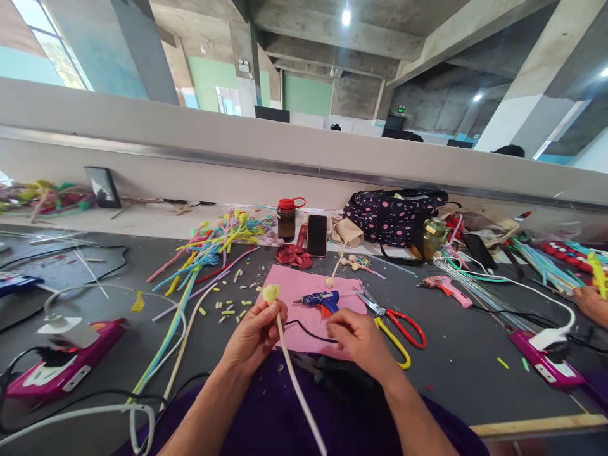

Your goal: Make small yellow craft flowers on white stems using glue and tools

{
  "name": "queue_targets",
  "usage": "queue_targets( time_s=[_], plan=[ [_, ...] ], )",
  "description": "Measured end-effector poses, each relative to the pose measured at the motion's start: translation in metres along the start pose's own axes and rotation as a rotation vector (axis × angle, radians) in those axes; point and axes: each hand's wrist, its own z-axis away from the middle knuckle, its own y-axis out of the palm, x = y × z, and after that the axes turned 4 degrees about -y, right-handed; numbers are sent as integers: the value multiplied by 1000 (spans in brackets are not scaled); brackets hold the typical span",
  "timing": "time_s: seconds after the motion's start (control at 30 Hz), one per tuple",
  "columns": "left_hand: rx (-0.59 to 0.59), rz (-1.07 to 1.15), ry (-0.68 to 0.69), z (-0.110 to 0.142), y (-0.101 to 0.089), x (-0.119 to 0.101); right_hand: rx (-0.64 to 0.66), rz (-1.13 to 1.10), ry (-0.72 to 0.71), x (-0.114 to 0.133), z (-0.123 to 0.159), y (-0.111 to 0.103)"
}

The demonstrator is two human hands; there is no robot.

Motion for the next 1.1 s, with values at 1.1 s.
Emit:
queue_targets(
  time_s=[1.1],
  plan=[
    [36, -65, -7, 3, 1, 4, -94, 787, 418, -97, 42, -108]
  ],
)
